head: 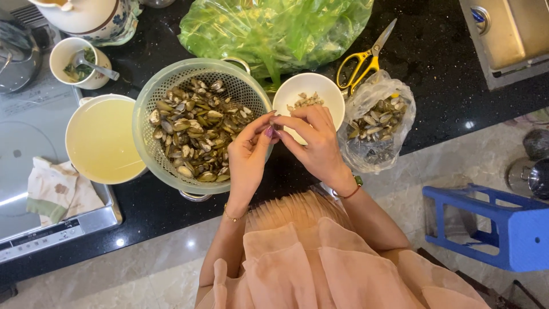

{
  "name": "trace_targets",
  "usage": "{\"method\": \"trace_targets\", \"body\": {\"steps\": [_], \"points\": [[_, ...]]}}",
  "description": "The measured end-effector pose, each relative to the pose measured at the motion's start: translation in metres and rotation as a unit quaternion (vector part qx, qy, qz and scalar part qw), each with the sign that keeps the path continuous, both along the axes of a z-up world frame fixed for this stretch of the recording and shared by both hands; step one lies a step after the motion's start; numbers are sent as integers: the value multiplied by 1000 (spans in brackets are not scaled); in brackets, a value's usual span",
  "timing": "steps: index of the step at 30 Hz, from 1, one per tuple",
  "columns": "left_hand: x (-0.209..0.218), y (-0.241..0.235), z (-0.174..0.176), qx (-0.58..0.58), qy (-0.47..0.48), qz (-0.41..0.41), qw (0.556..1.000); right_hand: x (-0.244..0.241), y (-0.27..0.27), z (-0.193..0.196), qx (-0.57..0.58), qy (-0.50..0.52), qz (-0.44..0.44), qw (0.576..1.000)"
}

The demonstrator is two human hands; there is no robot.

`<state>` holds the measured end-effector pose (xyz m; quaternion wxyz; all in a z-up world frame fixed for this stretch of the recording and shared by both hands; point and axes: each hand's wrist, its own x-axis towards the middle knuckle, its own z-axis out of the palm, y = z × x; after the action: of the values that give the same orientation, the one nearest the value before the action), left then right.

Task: Shucking and cleaning small shellfish by hand at a kitchen counter and rinsing them in a sink.

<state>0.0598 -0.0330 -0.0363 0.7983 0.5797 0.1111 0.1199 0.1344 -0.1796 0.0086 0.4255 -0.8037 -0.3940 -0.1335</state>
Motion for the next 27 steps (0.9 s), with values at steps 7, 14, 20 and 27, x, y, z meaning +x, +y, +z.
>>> {"method": "trace_targets", "body": {"steps": [7,14,20,27], "points": [[4,-12,13,62,20,1,998,-1,-13,-2,-4,5,-29,1000],[9,-23,10,96,20,-12,995,-1,-27,-3,3,33,-39,999],[15,-29,0,61,18,-18,998,7,-74,-8,78,134,-62,986],[18,-39,0,81,29,-11,996,19,-153,-30,16,140,-254,957]]}}
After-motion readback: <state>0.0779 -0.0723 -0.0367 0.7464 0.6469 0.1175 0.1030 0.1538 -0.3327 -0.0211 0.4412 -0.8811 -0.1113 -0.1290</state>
